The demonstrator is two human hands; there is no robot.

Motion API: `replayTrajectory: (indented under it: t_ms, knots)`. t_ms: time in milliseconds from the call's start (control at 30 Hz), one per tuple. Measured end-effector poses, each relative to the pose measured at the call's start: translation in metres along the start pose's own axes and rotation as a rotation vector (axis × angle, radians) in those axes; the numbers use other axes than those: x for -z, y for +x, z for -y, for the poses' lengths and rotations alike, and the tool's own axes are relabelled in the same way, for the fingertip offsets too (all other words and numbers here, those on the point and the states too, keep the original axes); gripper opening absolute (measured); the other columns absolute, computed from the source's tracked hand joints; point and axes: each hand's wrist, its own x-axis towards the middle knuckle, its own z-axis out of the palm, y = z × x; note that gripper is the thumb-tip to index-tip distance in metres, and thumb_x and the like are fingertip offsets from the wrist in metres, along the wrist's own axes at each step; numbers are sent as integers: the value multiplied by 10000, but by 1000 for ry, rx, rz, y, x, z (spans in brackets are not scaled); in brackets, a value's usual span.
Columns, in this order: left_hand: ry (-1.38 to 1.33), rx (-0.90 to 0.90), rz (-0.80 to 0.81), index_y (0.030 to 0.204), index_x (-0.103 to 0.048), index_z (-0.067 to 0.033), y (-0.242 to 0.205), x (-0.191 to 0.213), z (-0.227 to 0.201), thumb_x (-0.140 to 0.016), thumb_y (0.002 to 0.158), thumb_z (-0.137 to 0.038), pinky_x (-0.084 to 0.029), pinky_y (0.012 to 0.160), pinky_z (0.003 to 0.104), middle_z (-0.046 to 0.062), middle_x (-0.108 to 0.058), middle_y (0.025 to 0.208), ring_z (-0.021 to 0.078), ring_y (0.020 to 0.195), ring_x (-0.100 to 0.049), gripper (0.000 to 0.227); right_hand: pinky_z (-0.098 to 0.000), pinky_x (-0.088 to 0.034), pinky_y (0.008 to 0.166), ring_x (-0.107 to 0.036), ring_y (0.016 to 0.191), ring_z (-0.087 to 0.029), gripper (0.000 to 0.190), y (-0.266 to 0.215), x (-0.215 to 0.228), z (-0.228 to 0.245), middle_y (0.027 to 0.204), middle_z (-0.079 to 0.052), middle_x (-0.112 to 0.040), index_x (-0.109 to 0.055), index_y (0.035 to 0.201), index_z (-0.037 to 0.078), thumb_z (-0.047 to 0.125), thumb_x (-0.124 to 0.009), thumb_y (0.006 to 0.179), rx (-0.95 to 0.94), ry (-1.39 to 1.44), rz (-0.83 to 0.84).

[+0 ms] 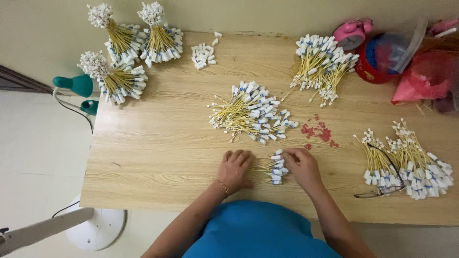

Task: Manually attaching small white connectors to the ends of yellow wires on a workbench.

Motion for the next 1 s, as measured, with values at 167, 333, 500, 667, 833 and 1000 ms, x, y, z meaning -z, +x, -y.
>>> replayTrajectory:
  t_ms: [167, 333, 500, 667, 833, 1000]
  knots:
    - [-192, 68, 358, 1054, -742, -144, -37, -6, 18, -684, 887, -192, -462, 1044, 440, 41, -699, 1085, 252, 1087, -632, 183, -309, -568, 793, -698, 911, -170, 234, -3, 10, -16, 1093, -93, -727, -741, 1156, 61, 161, -669, 958, -20, 4, -49]
    - [-202, 214, 185, 943, -750, -133, -78, 39, 45, -712, 840, -157, -520, 907, 439, 28, -728, 1013, 255, 1001, -665, 113, -309, -573, 781, -705, 895, -181, 221, 2, 5, -22, 1108, -94, -724, -742, 1129, 43, 156, -674, 951, 8, 54, -112]
    - [219, 692, 46, 991, -800, -141, -141, 87, 99, -721, 976, -204, -558, 783, 371, 55, -761, 945, 196, 872, -685, 102, -306, -572, 803, -712, 907, -167, 236, 7, -5, -35, 1075, -101, -738, -742, 1161, 45, 142, -677, 955, -23, 13, -71]
    - [346, 1022, 92, 1064, -796, -129, -149, 110, 153, -733, 1001, -256, -546, 749, 381, 68, -761, 969, 219, 855, -668, 155, -321, -573, 796, -711, 889, -182, 231, 8, -4, -23, 1071, -100, -735, -743, 1141, 41, 127, -680, 937, -2, 53, -84]
    - [568, 990, 0, 1132, -769, -131, -86, 97, 158, -762, 900, -216, -559, 864, 391, 138, -729, 1186, 296, 1073, -637, 247, -344, -572, 770, -710, 856, -217, 220, 16, 10, -42, 1011, -141, -707, -756, 1125, 41, 129, -697, 932, -2, -47, -174]
    - [-7, 688, -73, 1239, -724, -157, 0, 41, 132, -742, 930, -169, -572, 932, 406, 100, -685, 1253, 305, 1147, -657, 310, -379, -562, 814, -720, 889, -251, 182, 17, 24, -81, 1011, -142, -749, -726, 1125, 31, 122, -653, 986, -148, -65, -331]
